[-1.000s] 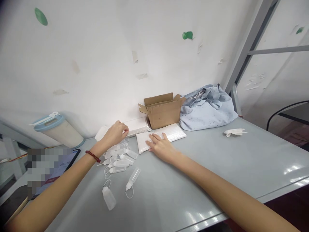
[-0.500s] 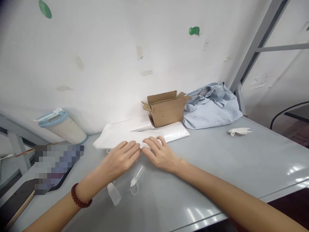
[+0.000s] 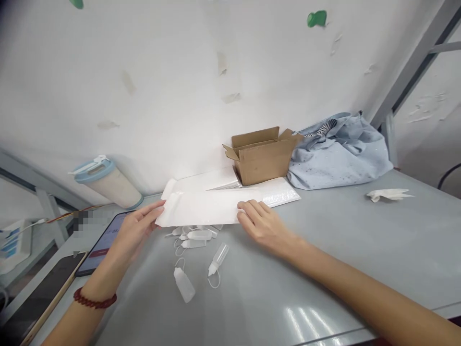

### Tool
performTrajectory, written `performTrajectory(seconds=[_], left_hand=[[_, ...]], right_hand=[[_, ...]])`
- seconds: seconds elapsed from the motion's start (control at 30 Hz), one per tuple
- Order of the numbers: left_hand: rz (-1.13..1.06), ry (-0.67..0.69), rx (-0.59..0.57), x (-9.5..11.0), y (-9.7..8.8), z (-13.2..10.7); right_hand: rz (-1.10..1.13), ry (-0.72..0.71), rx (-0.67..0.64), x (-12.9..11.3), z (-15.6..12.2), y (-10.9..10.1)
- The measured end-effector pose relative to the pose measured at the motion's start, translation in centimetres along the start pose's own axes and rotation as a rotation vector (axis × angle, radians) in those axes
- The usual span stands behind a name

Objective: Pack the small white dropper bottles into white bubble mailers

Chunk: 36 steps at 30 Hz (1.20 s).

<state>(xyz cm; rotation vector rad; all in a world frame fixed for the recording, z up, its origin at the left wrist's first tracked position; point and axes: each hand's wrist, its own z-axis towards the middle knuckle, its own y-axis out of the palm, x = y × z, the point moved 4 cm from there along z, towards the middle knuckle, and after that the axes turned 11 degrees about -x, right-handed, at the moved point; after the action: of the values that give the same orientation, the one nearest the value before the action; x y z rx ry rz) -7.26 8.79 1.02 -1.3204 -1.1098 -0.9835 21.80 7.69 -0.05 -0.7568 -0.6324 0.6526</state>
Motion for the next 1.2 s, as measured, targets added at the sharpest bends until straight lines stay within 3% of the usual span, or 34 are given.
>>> performTrajectory(seconds=[0.2,0.37,0.47,0.7,0.97,1.2], left_hand=[[-0.292,-0.028,-0.192,0.2,4.0,-2.2],[-0.252,-0.075,-0.498,-0.2,7.5,-4.3],[-0.125,-0.045,-0.604,-0.1,9.0,-5.2],[0.055,-0.059,-0.655,-0.1,9.8,-6.0],[0.139,-0.122,-0.559,-0.3,9.5,-6.1],[0.169,-0.149,-0.559,-0.4,9.7,-6.3]], right_hand=[[0.042,-0.003,-0.053,-0.7,0.1,-1.1],[0.132,-0.025,-0.230,-2.1,0.1,-1.6],[0.228,-0.016,-0.324,-2.6,0.0,-1.5],[0.369,0.026,-0.369,-2.6,-0.1,-2.0],[0.377,0.027,-0.301,-2.8,-0.1,-2.3],[0.343,0.004,-0.354,-3.3,-0.4,-2.0]])
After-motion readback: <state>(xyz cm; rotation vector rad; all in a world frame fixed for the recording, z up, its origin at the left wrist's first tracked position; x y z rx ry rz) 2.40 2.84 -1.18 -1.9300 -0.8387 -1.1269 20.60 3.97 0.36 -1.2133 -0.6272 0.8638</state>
